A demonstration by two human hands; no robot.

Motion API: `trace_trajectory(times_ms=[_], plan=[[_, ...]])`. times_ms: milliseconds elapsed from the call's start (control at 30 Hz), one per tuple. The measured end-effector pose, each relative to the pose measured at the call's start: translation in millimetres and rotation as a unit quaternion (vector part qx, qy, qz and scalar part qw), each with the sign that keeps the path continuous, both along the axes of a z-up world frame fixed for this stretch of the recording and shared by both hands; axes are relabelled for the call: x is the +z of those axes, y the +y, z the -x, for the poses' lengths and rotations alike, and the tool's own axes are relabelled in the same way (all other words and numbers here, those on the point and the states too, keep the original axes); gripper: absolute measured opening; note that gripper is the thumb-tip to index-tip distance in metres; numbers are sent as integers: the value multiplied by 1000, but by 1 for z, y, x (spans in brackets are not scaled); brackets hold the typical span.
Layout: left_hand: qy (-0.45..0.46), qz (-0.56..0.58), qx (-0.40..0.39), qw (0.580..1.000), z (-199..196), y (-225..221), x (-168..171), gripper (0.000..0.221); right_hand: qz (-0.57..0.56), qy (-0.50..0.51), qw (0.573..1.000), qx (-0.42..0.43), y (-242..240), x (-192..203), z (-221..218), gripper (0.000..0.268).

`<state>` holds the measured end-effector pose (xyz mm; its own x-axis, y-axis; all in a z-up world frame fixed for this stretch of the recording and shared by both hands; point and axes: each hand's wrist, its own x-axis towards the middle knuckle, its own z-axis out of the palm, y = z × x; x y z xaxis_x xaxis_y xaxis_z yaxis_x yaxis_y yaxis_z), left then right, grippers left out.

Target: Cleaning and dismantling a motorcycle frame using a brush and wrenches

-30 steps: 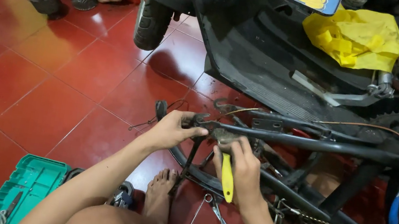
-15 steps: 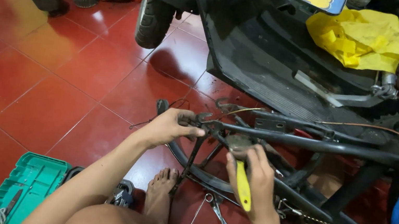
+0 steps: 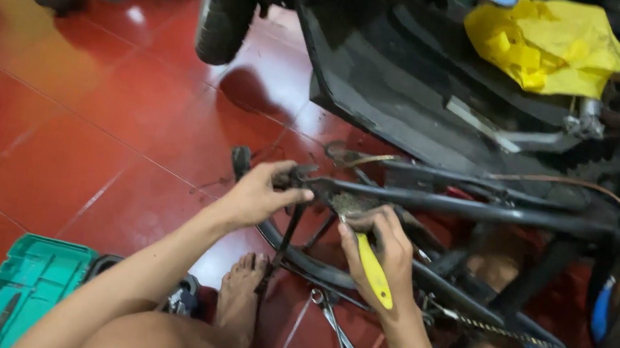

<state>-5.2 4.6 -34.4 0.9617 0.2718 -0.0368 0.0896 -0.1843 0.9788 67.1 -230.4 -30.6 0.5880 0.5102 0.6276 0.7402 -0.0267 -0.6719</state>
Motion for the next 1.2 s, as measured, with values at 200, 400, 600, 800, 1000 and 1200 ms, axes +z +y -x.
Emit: trace_trajectory(times_ms=[200, 400, 600, 800, 1000, 1200], plan=[[37, 110, -10, 993, 6, 0, 17, 26, -9, 6, 1000, 4, -1, -2, 1, 13], [34, 137, 5, 990, 10, -3, 22, 33, -2, -28, 999, -20, 6, 6, 19, 8], [43, 132, 38, 990, 5, 7, -8, 27, 23, -112, 993, -4, 54, -20, 40, 11], [11, 60, 22, 998, -2, 20, -41, 22, 135, 64, 988, 36, 25, -31, 60, 21], [16, 59, 8, 998, 5, 9, -19, 27, 229, 410, 883, -5, -67, -118, 67, 21], [142, -165, -45, 975, 41, 14, -45, 45, 501, 298, 808, 85, -84, -118, 61, 22]])
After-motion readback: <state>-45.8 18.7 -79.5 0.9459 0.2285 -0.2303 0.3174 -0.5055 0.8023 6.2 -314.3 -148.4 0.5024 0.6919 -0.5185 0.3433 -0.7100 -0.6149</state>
